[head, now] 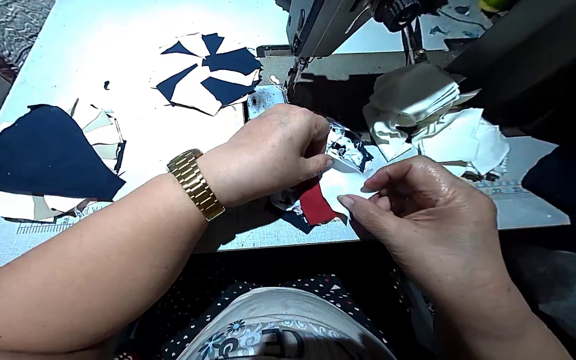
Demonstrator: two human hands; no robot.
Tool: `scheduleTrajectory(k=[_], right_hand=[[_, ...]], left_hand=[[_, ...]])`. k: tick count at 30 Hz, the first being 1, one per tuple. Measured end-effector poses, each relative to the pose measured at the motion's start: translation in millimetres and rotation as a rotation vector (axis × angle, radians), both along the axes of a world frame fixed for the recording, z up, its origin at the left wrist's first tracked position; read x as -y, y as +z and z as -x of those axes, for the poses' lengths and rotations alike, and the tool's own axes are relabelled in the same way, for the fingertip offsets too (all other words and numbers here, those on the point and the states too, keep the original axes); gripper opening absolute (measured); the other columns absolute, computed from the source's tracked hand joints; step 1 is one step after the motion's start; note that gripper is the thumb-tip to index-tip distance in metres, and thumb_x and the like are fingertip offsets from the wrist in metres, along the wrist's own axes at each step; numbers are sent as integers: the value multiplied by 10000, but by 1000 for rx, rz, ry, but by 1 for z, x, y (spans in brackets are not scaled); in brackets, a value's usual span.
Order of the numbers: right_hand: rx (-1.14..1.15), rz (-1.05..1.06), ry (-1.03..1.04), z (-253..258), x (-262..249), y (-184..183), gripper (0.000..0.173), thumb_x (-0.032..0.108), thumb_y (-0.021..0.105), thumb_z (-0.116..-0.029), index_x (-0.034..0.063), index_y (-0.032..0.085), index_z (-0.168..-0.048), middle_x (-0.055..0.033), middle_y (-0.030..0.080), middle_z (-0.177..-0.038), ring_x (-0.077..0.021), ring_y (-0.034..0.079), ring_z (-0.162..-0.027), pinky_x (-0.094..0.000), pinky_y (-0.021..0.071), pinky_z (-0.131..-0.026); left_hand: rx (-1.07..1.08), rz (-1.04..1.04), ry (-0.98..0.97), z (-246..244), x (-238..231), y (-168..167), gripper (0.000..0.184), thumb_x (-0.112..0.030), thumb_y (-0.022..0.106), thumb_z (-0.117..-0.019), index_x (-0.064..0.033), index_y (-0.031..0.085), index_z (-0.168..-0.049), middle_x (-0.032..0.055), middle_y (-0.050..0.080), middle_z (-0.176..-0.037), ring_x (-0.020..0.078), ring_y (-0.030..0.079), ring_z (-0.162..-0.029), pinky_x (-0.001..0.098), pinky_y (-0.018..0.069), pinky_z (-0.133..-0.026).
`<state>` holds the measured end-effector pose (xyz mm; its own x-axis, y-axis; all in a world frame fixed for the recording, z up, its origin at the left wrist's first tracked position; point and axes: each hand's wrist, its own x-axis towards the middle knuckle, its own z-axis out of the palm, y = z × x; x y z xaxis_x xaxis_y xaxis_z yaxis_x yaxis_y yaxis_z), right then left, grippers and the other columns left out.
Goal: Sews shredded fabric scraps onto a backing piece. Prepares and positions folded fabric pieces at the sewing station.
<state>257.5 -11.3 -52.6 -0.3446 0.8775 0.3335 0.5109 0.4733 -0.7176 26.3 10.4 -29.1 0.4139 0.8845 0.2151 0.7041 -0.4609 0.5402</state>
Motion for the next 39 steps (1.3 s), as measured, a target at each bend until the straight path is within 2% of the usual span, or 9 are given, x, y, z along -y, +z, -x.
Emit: scheduleTrajectory(k=[5,10,20,24,27,31,34,36,39], right_hand=[[64,-35,-6,-13,-9,9,180,217,721,-895,127,640,-1028,70,612,-800,20,544,-619,-140,456,-537],[82,-62,-27,-19,-14,15,117,168,660,-949,110,682,-1048,53,653,-865,44,581,-671,-99,477,-582],[243,-194,72,-10,-14,11,166,234,662,-954,93,697,-1035,3,586,-907,-36,537,-695,-178,450,-578],[164,-274,228,1,-14,19,160,143,646,-956,50,736,-1049,-40,618,-979,-48,600,-825,-162,521,-704],[142,-299,306,14,-23,15,166,95,634,-959,33,754,-1054,-75,628,-1004,-83,620,-876,-179,533,-756],[197,-318,329,32,-31,-2,202,126,612,-974,39,753,-1089,-71,603,-964,-144,603,-847,-273,531,-719],[212,-339,304,38,-32,-7,199,130,567,-959,42,741,-1000,-58,561,-914,-154,569,-793,-294,489,-644],[135,-250,308,32,-35,-4,182,137,580,-936,84,743,-997,-18,581,-967,-76,582,-865,-217,508,-707],[-54,-108,287,19,-39,10,207,129,568,-990,72,740,-1092,9,653,-1040,-23,631,-931,-169,548,-797]], left_hand=[[-10,-121,37,0,0,-1,183,-287,680,-977,-112,689,-926,-16,620,-752,90,585,-679,315,494,-640],[51,-235,0,7,0,5,149,-256,689,-969,-109,713,-959,-25,619,-763,53,545,-665,247,458,-625],[-188,-108,-91,4,6,6,260,-437,675,-963,-187,741,-991,-40,643,-837,86,610,-759,322,507,-678],[41,-160,-56,10,2,6,197,-238,616,-1019,-95,743,-1065,-12,656,-816,40,573,-690,235,494,-643],[246,-138,19,14,-1,11,237,-94,527,-1004,-54,708,-1152,17,711,-1009,-1,634,-807,170,528,-715],[600,137,53,12,2,21,297,-16,477,-974,-50,656,-1208,32,663,-1016,28,544,-655,172,401,-499],[723,199,-60,12,2,23,368,-14,452,-945,-28,604,-1281,69,634,-1145,72,615,-868,198,499,-634],[732,172,-156,11,1,23,466,-9,448,-904,11,543,-1360,112,596,-1256,138,596,-1103,282,527,-884],[718,139,-259,7,3,23,521,42,498,-908,56,450,-1426,162,541,-1381,179,557,-1263,321,505,-1040]])
